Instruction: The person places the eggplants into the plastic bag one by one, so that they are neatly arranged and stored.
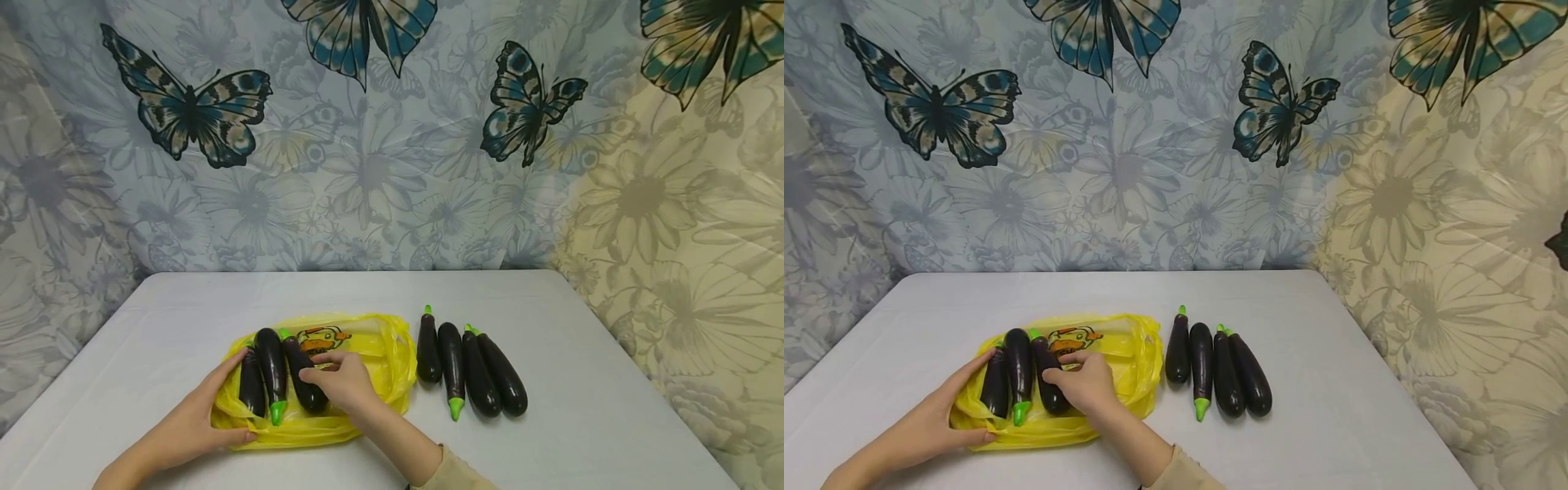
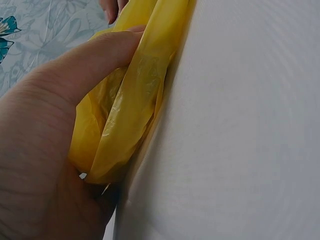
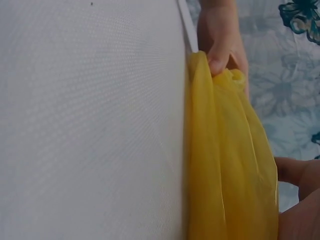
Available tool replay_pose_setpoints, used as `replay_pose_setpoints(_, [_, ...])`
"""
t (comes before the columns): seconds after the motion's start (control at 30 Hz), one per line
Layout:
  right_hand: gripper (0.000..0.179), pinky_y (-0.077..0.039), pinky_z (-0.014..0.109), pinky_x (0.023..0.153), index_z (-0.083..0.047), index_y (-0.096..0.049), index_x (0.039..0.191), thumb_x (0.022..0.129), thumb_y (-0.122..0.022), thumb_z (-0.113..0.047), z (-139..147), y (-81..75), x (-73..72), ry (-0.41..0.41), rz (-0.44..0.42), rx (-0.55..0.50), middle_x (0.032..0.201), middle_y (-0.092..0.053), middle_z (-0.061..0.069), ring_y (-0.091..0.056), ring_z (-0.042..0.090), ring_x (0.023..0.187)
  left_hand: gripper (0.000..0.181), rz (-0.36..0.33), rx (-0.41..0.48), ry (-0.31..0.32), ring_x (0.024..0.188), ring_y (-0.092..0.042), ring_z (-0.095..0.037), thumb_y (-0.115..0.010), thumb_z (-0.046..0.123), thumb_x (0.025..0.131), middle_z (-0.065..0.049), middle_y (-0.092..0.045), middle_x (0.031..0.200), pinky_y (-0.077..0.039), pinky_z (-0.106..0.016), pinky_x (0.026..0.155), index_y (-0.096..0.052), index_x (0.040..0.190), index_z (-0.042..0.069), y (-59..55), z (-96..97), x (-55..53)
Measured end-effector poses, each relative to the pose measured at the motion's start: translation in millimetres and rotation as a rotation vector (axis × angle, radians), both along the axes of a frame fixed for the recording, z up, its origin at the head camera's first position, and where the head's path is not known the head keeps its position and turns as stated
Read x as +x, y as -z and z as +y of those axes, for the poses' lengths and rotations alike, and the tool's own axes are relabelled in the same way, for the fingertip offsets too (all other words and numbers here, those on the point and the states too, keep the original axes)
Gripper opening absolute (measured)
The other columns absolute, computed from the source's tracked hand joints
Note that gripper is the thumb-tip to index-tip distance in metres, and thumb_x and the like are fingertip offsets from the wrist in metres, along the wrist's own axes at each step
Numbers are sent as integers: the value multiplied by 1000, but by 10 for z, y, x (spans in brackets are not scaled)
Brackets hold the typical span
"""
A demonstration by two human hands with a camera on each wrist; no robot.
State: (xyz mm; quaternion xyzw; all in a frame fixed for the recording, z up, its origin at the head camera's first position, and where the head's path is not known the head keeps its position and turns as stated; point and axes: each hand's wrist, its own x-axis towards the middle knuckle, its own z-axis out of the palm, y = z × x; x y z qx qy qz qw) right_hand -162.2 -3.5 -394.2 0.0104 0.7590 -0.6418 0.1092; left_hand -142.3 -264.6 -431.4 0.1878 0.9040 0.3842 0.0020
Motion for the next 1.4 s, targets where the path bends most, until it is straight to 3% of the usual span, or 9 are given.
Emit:
replay_pose_setpoints(0.17, [31,-52,30,61,-6,-72,109,79,-81,-8,-23,8,12,-10,7,-29,89,-63,4,-59,16,71,117,13,-7,9,135,-28,-48,-88,43,69,-25,-26,154,-28,-72,98,-15,159,27,-8,9,8])
replay_pose_setpoints(0.5, [40,-58,33,63,-6,-73,107,69,-87,-1,-49,17,16,-11,-7,-87,91,-64,8,-61,19,65,118,23,-24,1,134,-31,-47,-88,48,68,-25,-28,153,-31,-72,97,-15,159,26,-12,16,-3])
replay_pose_setpoints(0.77, [32,-59,33,65,-2,-73,109,77,-79,1,-62,12,16,-24,-16,-122,85,-67,7,-66,18,68,120,59,-27,5,134,-31,-47,-89,48,66,-25,-28,153,-31,-71,97,-17,159,25,-33,-6,-8])
replay_pose_setpoints(1.03, [36,-59,33,62,-3,-73,105,72,-83,6,-94,6,-9,-38,-33,-106,89,-62,9,-63,17,64,121,59,-22,0,134,-31,-48,-91,43,66,-26,-29,152,-31,-71,97,-16,159,25,-63,-31,21])
replay_pose_setpoints(1.4, [36,-59,34,63,-5,-73,105,72,-84,3,-75,7,-38,-55,-50,-81,89,-63,8,-64,19,66,119,33,-20,-3,134,-30,-51,-90,43,67,-27,-29,152,-29,-73,97,-16,159,23,-52,-14,22])
